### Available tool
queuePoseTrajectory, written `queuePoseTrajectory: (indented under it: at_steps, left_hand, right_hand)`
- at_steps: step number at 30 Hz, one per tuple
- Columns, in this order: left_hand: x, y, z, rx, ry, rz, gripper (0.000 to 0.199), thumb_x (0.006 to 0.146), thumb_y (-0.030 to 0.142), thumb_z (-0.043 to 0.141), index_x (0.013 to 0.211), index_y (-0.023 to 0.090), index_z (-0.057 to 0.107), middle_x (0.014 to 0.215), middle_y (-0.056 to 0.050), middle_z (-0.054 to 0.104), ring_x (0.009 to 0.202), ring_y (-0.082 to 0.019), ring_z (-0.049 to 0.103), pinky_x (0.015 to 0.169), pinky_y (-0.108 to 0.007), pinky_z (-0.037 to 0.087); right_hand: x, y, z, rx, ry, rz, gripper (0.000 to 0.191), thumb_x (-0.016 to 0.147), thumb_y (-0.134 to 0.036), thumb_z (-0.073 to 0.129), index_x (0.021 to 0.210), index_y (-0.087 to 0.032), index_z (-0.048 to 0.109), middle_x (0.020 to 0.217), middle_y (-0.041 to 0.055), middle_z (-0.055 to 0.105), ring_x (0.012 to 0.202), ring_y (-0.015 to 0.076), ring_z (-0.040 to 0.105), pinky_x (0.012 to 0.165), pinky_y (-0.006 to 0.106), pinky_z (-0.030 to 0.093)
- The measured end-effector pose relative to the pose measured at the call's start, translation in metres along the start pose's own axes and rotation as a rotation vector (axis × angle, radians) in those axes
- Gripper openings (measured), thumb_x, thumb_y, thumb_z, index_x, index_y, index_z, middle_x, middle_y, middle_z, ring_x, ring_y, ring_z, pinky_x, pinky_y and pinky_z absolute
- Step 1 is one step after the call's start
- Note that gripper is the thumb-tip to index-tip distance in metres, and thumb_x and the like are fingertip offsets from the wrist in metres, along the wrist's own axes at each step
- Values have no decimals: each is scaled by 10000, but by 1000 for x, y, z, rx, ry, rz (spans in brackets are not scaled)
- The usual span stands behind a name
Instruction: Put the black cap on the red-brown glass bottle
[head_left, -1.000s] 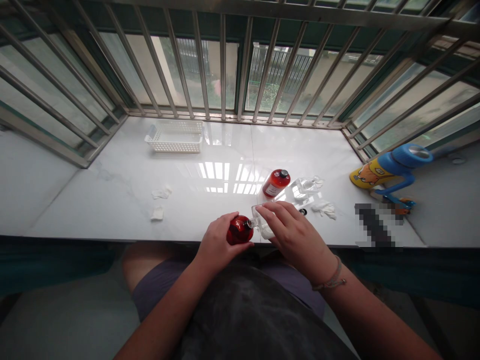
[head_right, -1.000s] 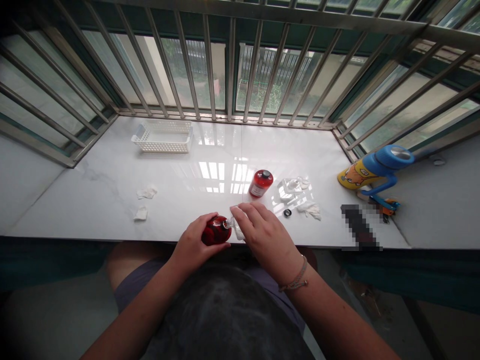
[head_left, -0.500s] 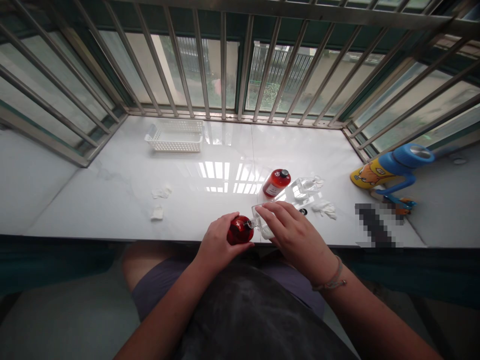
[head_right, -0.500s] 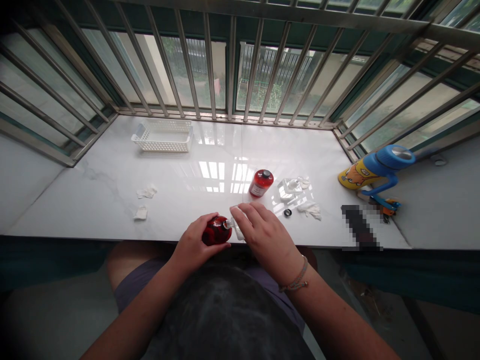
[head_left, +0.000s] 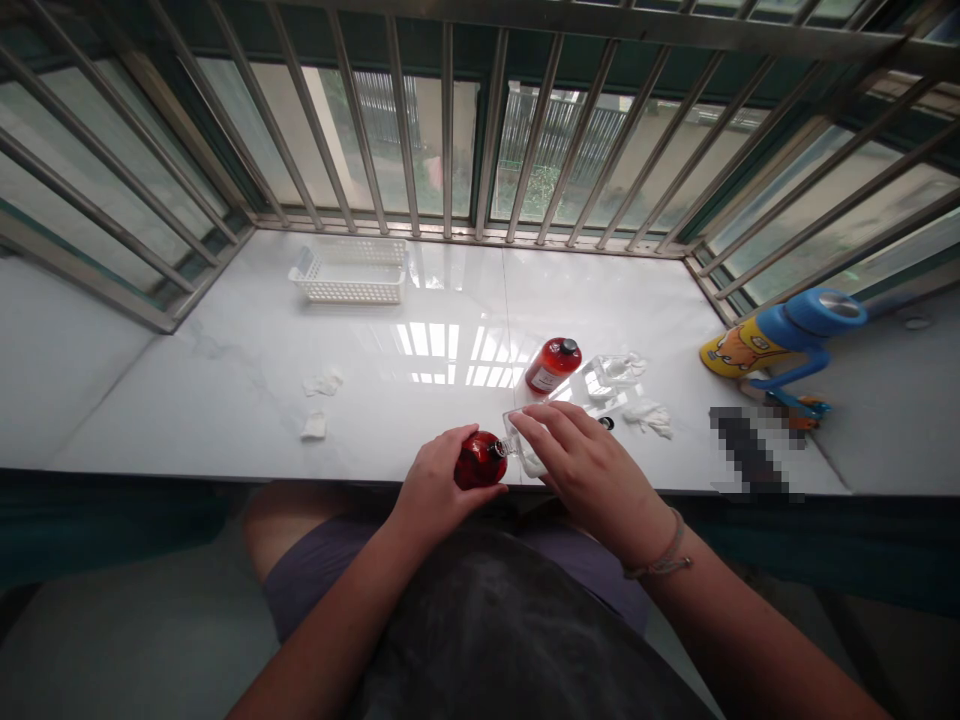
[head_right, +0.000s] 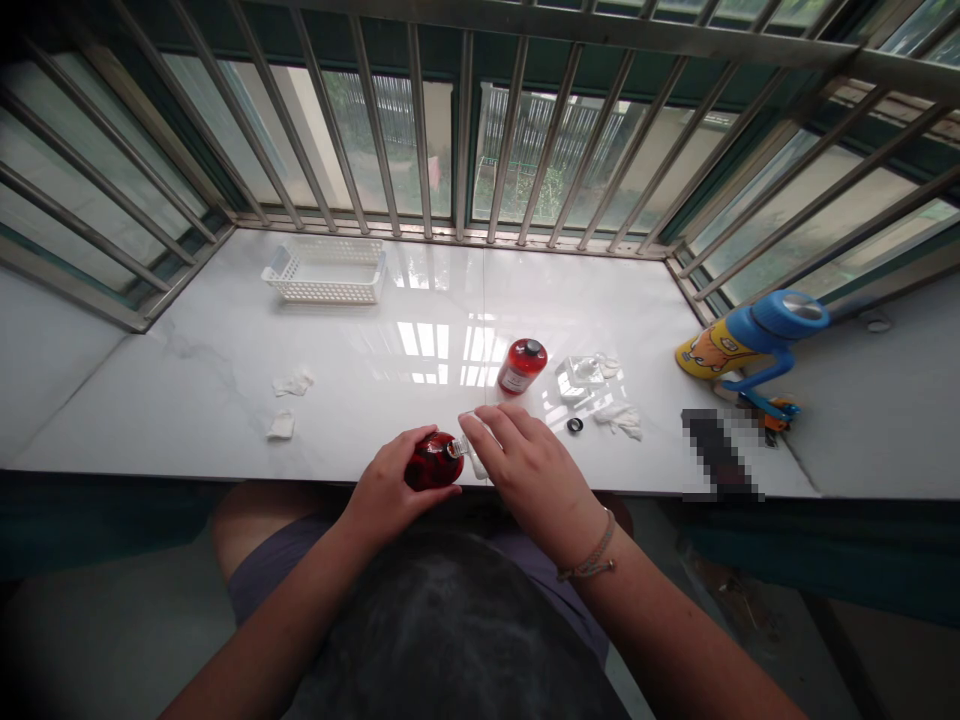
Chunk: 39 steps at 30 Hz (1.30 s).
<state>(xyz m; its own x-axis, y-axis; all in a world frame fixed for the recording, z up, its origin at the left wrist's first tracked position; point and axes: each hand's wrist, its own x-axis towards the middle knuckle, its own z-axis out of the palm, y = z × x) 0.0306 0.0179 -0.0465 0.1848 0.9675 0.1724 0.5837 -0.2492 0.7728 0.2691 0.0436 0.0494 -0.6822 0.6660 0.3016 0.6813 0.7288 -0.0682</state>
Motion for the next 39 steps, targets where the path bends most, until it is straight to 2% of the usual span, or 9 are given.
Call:
queuePoseTrajectory:
  at_steps: [7, 14, 21, 39]
  left_hand:
    - [0, -1, 0, -10, 5, 0, 846, 735, 431, 993, 1447, 295, 557, 1398, -103, 711, 1279, -349, 698, 1106, -549, 569]
    - [-1, -1, 0, -10, 1, -8, 842, 734, 429, 996, 1440, 290, 558, 1402, -97, 710, 1279, -344, 696, 1106, -540, 569]
    - [0, -1, 1, -16, -12, -8, 841, 747, 432, 988, 1449, 298, 543, 1414, -103, 699, 1292, -349, 688, 1115, -555, 560]
    - [-1, -1, 2, -22, -3, -15, 839, 748, 434, 987, 1452, 292, 553, 1419, -96, 701, 1299, -343, 685, 1122, -544, 563]
  right_hand:
    - [0, 1, 1, 15, 3, 2, 630, 925, 8, 495, 1533, -155, 521, 1362, 188, 677, 1239, 349, 629, 1041, 578, 612]
    - [0, 1, 2, 0, -11, -1, 604, 921, 15, 500, 1512, -107, 529, 1372, 202, 670, 1255, 358, 614, 1052, 574, 608]
    - [0, 1, 1, -8, -16, -3, 647, 911, 39, 494, 1528, -153, 516, 1387, 180, 670, 1273, 341, 618, 1056, 554, 605]
    - [1, 2, 0, -66, -43, -32, 572, 951, 12, 517, 1507, -118, 533, 1386, 186, 676, 1281, 357, 619, 1045, 542, 612]
